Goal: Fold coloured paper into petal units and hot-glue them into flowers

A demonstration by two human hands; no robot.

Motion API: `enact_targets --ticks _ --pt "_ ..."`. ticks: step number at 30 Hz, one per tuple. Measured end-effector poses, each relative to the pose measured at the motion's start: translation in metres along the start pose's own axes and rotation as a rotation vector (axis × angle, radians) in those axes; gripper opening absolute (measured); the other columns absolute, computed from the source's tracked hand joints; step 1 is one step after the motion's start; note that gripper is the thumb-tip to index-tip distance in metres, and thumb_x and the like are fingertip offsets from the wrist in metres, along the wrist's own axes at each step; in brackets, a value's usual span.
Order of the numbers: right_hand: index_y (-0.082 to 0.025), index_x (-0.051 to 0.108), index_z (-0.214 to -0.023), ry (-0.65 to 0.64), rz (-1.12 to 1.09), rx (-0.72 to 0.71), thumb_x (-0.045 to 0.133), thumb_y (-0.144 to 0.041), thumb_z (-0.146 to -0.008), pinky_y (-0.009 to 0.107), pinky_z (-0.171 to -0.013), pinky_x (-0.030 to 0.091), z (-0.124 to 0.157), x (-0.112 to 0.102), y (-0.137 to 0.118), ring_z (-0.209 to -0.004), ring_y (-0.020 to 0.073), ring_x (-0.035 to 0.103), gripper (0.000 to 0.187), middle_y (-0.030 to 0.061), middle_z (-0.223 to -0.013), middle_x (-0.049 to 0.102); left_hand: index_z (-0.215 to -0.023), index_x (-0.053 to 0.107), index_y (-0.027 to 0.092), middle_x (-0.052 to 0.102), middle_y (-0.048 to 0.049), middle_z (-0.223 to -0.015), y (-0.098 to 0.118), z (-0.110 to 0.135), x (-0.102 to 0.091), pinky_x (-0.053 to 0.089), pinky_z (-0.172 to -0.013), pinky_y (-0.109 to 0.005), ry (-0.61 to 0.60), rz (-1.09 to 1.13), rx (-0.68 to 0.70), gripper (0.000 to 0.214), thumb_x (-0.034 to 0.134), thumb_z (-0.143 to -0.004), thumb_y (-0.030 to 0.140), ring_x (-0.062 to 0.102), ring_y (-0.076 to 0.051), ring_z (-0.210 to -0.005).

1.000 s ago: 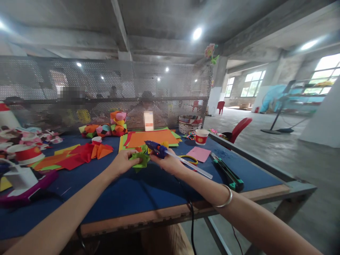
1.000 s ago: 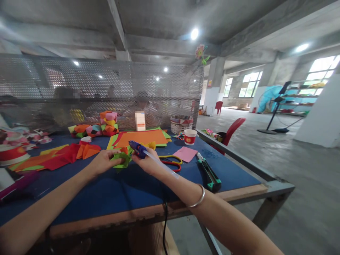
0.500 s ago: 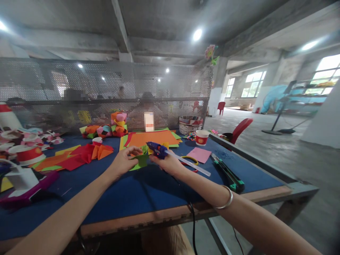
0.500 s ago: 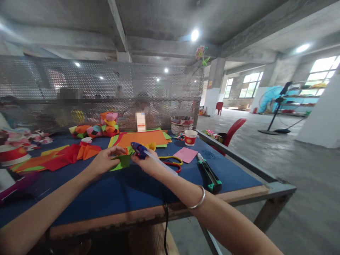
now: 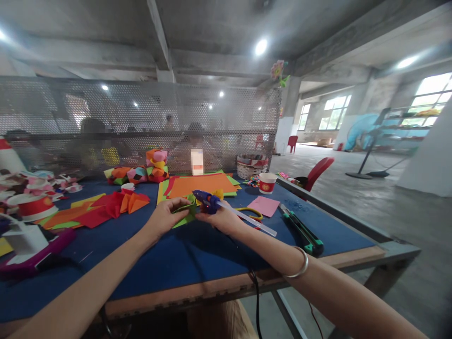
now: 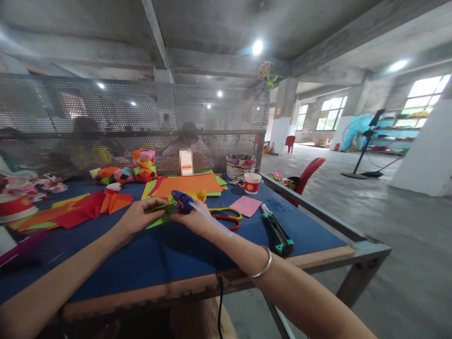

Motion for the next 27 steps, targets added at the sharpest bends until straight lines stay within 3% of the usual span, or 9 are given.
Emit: enact_targets --ticks 8,13,16,21,27 --pt "-0.021 0.064 -0.077 -0.007 0.051 0.095 0.071 -0.027 -0.069 0.026 -0.052 0.044 0.002 -0.003 0.001 -0.06 0.0172 0.057 0.012 0.0 -0.063 0.06 -0.085 0.071 0.021 0.077 -0.0082 -0.089 0.023 0.006 0.007 0.054 -0.088 -0.039 0.028 -0.185 0.174 0.029 0.063 -0.077 0.048 0.07 -0.027 -0.09" --pt "-0.019 0.068 -0.089 -0.005 0.002 0.136 0.071 -0.035 -0.074 0.025 -0.046 0.042 0.003 -0.001 0.003 -0.049 0.0115 0.048 0.023 -0.0001 -0.069 0.062 -0.091 0.073 0.021 0.078 -0.01 -0.096 0.024 0.007 0.005 0.051 -0.097 -0.04 0.075 -0.197 0.185 0.032 0.06 -0.078 0.048 0.071 -0.03 -0.098" --pt "-0.017 0.07 -0.1 -0.052 -0.057 0.141 0.073 -0.043 -0.076 0.024 -0.043 0.04 0.005 0.003 0.002 -0.044 0.0094 0.043 0.036 -0.0024 -0.064 0.058 -0.089 0.071 0.021 0.078 -0.0078 -0.093 0.026 0.007 0.004 0.053 -0.091 -0.037 0.088 -0.203 0.2 0.027 0.059 -0.078 0.043 0.071 -0.028 -0.094" --pt "-0.018 0.07 -0.111 -0.074 -0.138 0.127 0.078 -0.042 -0.072 0.022 -0.042 0.039 0.006 0.004 0.0 -0.046 0.0081 0.042 0.046 -0.0022 -0.069 0.06 -0.088 0.069 0.02 0.077 -0.0044 -0.087 0.028 0.008 0.003 0.054 -0.082 -0.033 0.091 -0.192 0.181 0.025 0.059 -0.074 0.039 0.071 -0.025 -0.085" --pt "-0.02 0.069 -0.114 -0.098 -0.105 0.081 0.074 -0.04 -0.074 0.023 -0.044 0.041 0.004 0.006 -0.002 -0.048 0.0095 0.045 0.045 -0.0022 -0.071 0.062 -0.082 0.063 0.021 0.072 -0.0032 -0.081 0.026 0.008 0.006 0.056 -0.079 -0.032 0.073 -0.127 0.163 0.017 0.061 -0.069 0.032 0.07 -0.024 -0.088"
Point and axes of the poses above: each hand's wrist, its own z-axis away from the middle knuckle, its own x-axis out of the palm, y = z × x, the point moved 7 cm from there along -z, towards the middle knuckle
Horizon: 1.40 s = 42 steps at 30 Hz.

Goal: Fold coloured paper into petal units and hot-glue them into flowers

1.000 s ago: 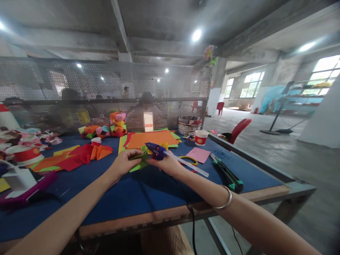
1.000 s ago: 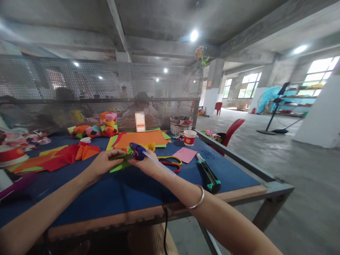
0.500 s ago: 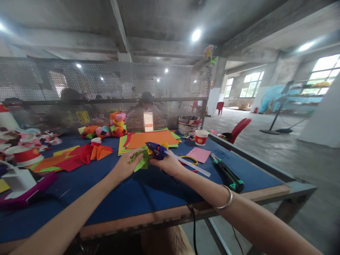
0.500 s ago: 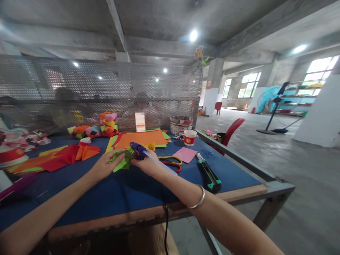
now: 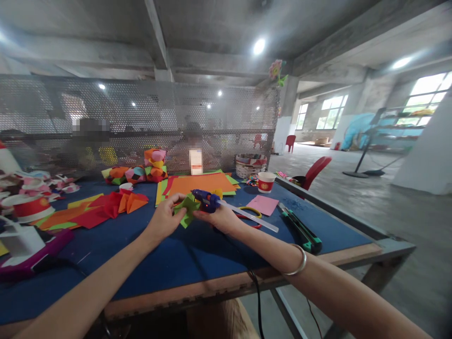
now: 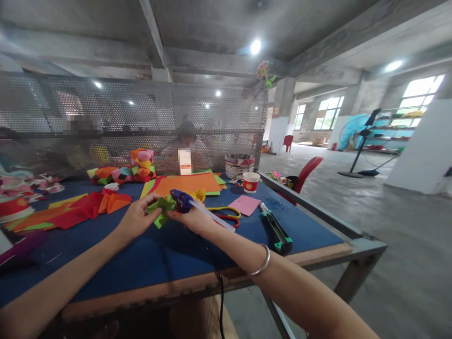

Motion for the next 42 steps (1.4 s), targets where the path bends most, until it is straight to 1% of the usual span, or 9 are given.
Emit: enact_targets --ticks 4,7,12,16,20,23,28,37,42 --pt "-0.019 0.07 -0.09 0.071 0.112 -0.015 0.069 -0.027 -0.07 0.026 -0.055 0.047 0.001 -0.005 -0.004 -0.06 0.0158 0.057 0.022 -0.0002 -0.07 0.064 -0.08 0.061 0.021 0.071 -0.0041 -0.082 -0.009 0.0 0.004 0.057 -0.076 -0.033 -0.001 0.046 -0.011 0.019 0.063 -0.067 0.034 0.071 -0.024 -0.085" --pt "-0.02 0.065 -0.078 0.148 0.13 -0.008 0.068 -0.026 -0.069 0.028 -0.061 0.049 0.002 -0.01 -0.004 -0.066 0.0178 0.06 0.011 0.0008 -0.072 0.066 -0.083 0.063 0.02 0.072 -0.0035 -0.08 -0.016 0.0 0.008 0.056 -0.076 -0.033 -0.038 0.049 -0.019 0.02 0.064 -0.067 0.033 0.071 -0.024 -0.083" --pt "-0.02 0.063 -0.082 0.219 0.105 -0.03 0.07 -0.026 -0.068 0.028 -0.069 0.05 0.004 -0.015 -0.008 -0.072 0.0168 0.063 0.016 0.0006 -0.078 0.069 -0.075 0.068 0.02 0.072 -0.0001 -0.069 -0.021 -0.001 0.013 0.053 -0.066 -0.029 -0.12 0.062 -0.075 0.017 0.062 -0.06 0.028 0.068 -0.021 -0.069" --pt "-0.019 0.063 -0.083 0.195 0.092 -0.041 0.071 -0.023 -0.067 0.027 -0.069 0.05 0.005 -0.013 -0.011 -0.071 0.0152 0.064 0.018 -0.0003 -0.077 0.07 -0.065 0.067 0.02 0.07 0.0008 -0.06 -0.026 0.003 0.016 0.051 -0.059 -0.028 -0.178 0.186 -0.281 0.015 0.067 -0.052 0.027 0.066 -0.019 -0.058" --pt "-0.019 0.062 -0.084 0.143 0.036 -0.051 0.077 -0.028 -0.066 0.028 -0.07 0.051 0.005 -0.008 -0.011 -0.071 0.0153 0.064 0.024 -0.0002 -0.078 0.07 -0.068 0.07 0.019 0.072 0.0003 -0.061 -0.027 0.006 0.014 0.053 -0.061 -0.03 -0.138 0.272 -0.38 0.02 0.072 -0.049 0.024 0.066 -0.019 -0.057" --pt "-0.019 0.062 -0.084 0.101 -0.044 -0.029 0.081 -0.031 -0.064 0.028 -0.07 0.051 0.003 -0.004 -0.007 -0.072 0.0153 0.063 0.031 0.0 -0.079 0.069 -0.071 0.07 0.019 0.073 0.0006 -0.063 -0.029 0.006 0.008 0.052 -0.059 -0.028 -0.059 0.29 -0.385 0.022 0.068 -0.049 0.02 0.065 -0.018 -0.056" --pt "-0.02 0.062 -0.081 0.085 0.007 -0.057 0.079 -0.033 -0.069 0.028 -0.067 0.048 0.002 -0.001 -0.003 -0.071 0.0159 0.059 0.024 -0.0005 -0.078 0.066 -0.08 0.071 0.018 0.075 0.0003 -0.075 -0.03 0.003 -0.002 0.048 -0.056 -0.026 0.07 0.249 -0.34 0.032 0.066 -0.048 0.02 0.062 -0.015 -0.057" --pt "-0.02 0.06 -0.075 0.056 0.018 -0.064 0.076 -0.032 -0.071 0.028 -0.064 0.044 0.002 0.002 -0.006 -0.068 0.0148 0.054 0.021 -0.0019 -0.072 0.06 -0.082 0.068 0.017 0.073 -0.0001 -0.077 -0.028 0.006 -0.001 0.05 -0.065 -0.027 0.101 0.324 -0.358 0.036 0.068 -0.046 0.019 0.065 -0.017 -0.068" --pt "-0.02 0.061 -0.075 0.042 -0.018 0.01 0.079 -0.029 -0.066 0.029 -0.066 0.047 0.005 0.004 -0.01 -0.069 0.016 0.057 0.022 -0.0017 -0.074 0.063 -0.081 0.068 0.018 0.072 0.0013 -0.075 -0.026 0.007 0.003 0.05 -0.065 -0.027 0.081 0.363 -0.371 0.036 0.066 -0.045 0.017 0.065 -0.017 -0.069"
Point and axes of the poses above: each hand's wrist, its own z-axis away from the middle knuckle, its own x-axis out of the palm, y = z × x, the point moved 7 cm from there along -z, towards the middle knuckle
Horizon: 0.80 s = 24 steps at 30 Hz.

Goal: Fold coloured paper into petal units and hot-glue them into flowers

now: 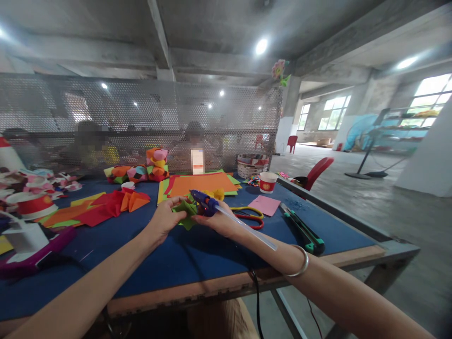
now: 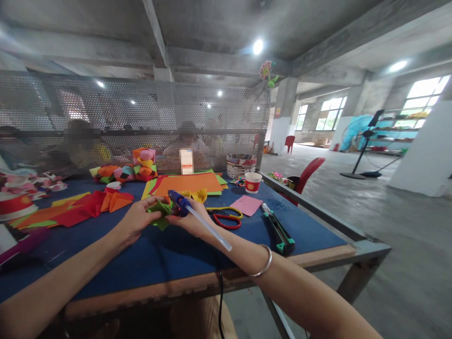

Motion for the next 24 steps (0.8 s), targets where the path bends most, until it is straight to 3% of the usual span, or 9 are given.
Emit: enact_targets --ticks 4,9,14,19,24 --pt "-0.019 0.061 -0.074 0.064 0.018 0.012 0.077 -0.026 -0.066 0.029 -0.067 0.046 -0.001 -0.005 0.001 -0.068 0.0162 0.057 0.018 -0.0016 -0.071 0.064 -0.078 0.07 0.017 0.073 0.002 -0.072 -0.002 0.002 0.004 0.05 -0.063 -0.025 -0.003 0.066 -0.034 0.035 0.066 -0.043 0.017 0.064 -0.016 -0.066" --pt "-0.019 0.066 -0.074 0.186 0.107 0.058 0.073 -0.023 -0.065 0.028 -0.062 0.042 -0.005 -0.016 0.012 -0.064 0.0146 0.056 0.013 -0.0039 -0.065 0.062 -0.066 0.069 0.016 0.07 0.001 -0.062 -0.008 0.001 0.015 0.045 -0.058 -0.023 -0.14 0.05 -0.086 0.022 0.066 -0.044 0.017 0.061 -0.014 -0.059" --pt "-0.018 0.065 -0.07 0.156 0.128 0.064 0.071 -0.022 -0.063 0.027 -0.062 0.04 -0.007 -0.014 0.014 -0.063 0.0139 0.055 0.01 -0.0044 -0.063 0.061 -0.065 0.069 0.017 0.069 0.0017 -0.059 -0.009 0.002 0.018 0.038 -0.052 -0.022 -0.172 0.01 -0.092 0.021 0.064 -0.045 0.018 0.056 -0.013 -0.054" --pt "-0.018 0.067 -0.073 0.115 0.123 0.069 0.07 -0.021 -0.062 0.027 -0.061 0.04 -0.007 -0.014 0.015 -0.064 0.0149 0.056 0.013 -0.0026 -0.066 0.063 -0.064 0.069 0.018 0.069 0.0025 -0.062 -0.004 0.005 0.023 0.042 -0.06 -0.023 -0.231 -0.032 -0.064 0.02 0.069 -0.044 0.017 0.059 -0.015 -0.062" --pt "-0.019 0.066 -0.07 0.11 0.148 0.061 0.069 -0.022 -0.062 0.027 -0.06 0.039 -0.007 -0.016 0.016 -0.063 0.0152 0.055 0.01 -0.0026 -0.064 0.063 -0.069 0.071 0.017 0.072 0.0013 -0.067 -0.001 0.002 0.017 0.045 -0.065 -0.025 -0.16 0.01 -0.027 0.03 0.084 -0.046 0.032 0.061 -0.016 -0.066"
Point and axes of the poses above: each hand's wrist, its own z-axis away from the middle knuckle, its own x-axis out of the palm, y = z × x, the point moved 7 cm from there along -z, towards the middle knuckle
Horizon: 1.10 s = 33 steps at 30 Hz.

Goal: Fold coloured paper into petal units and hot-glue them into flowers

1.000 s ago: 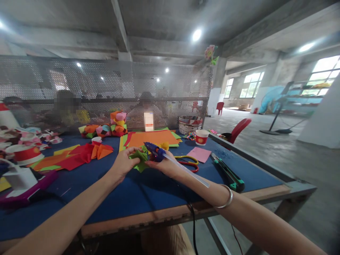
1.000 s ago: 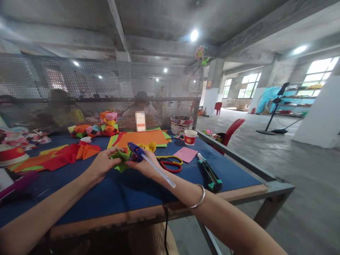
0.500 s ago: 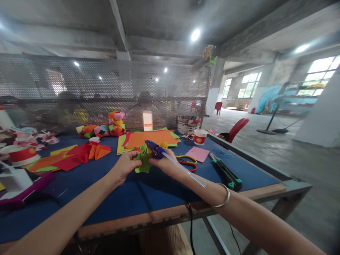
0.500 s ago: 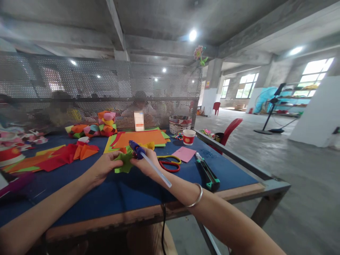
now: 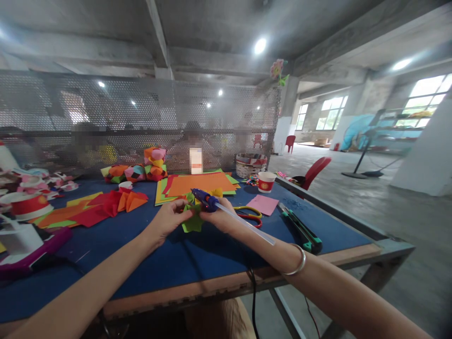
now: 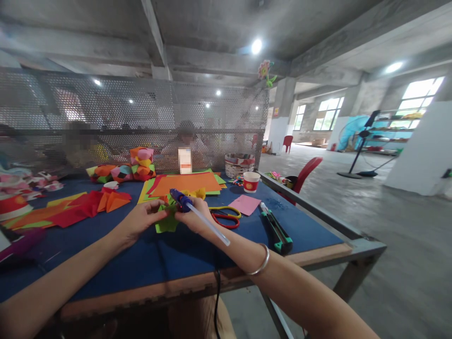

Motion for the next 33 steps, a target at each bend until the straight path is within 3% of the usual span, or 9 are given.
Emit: enact_targets --ticks 5,11,19,26,33 --pt "-0.019 0.066 -0.071 -0.008 0.001 -0.011 0.07 -0.024 -0.064 0.025 -0.059 0.039 -0.001 0.002 0.002 -0.063 0.0141 0.055 0.01 -0.0031 -0.064 0.063 -0.066 0.071 0.016 0.072 -0.0003 -0.066 -0.002 -0.001 -0.006 0.045 -0.064 -0.025 0.023 0.019 0.005 0.042 0.092 -0.042 0.044 0.06 -0.016 -0.064" --pt "-0.018 0.069 -0.077 -0.004 -0.017 -0.034 0.074 -0.033 -0.068 0.028 -0.063 0.043 -0.004 0.005 0.008 -0.066 0.0159 0.057 0.018 -0.0006 -0.068 0.066 -0.063 0.073 0.016 0.071 -0.0007 -0.061 -0.002 -0.001 -0.009 0.045 -0.062 -0.025 0.04 0.025 0.001 0.043 0.093 -0.041 0.047 0.059 -0.014 -0.059" --pt "-0.017 0.069 -0.076 0.013 0.01 -0.047 0.072 -0.028 -0.068 0.026 -0.06 0.042 -0.001 0.002 0.0 -0.064 0.0153 0.057 0.014 -0.0011 -0.066 0.066 -0.06 0.07 0.018 0.069 0.0008 -0.059 0.001 -0.004 -0.01 0.045 -0.06 -0.025 0.06 -0.031 0.053 0.042 0.093 -0.038 0.045 0.06 -0.015 -0.058" --pt "-0.017 0.069 -0.08 0.006 -0.017 -0.067 0.074 -0.028 -0.069 0.027 -0.064 0.045 0.003 -0.001 -0.009 -0.068 0.0153 0.06 0.016 0.0002 -0.072 0.068 -0.062 0.069 0.017 0.069 0.0006 -0.061 0.003 -0.005 -0.014 0.048 -0.063 -0.026 0.086 -0.096 0.134 0.035 0.091 -0.047 0.04 0.061 -0.015 -0.06" --pt "-0.017 0.069 -0.081 0.008 -0.047 -0.056 0.077 -0.034 -0.066 0.029 -0.063 0.046 -0.002 0.001 0.003 -0.069 0.017 0.06 0.024 0.0016 -0.073 0.069 -0.072 0.071 0.017 0.073 -0.0025 -0.07 0.008 -0.004 -0.019 0.05 -0.067 -0.029 0.145 -0.103 0.173 0.038 0.085 -0.052 0.046 0.063 -0.018 -0.063"
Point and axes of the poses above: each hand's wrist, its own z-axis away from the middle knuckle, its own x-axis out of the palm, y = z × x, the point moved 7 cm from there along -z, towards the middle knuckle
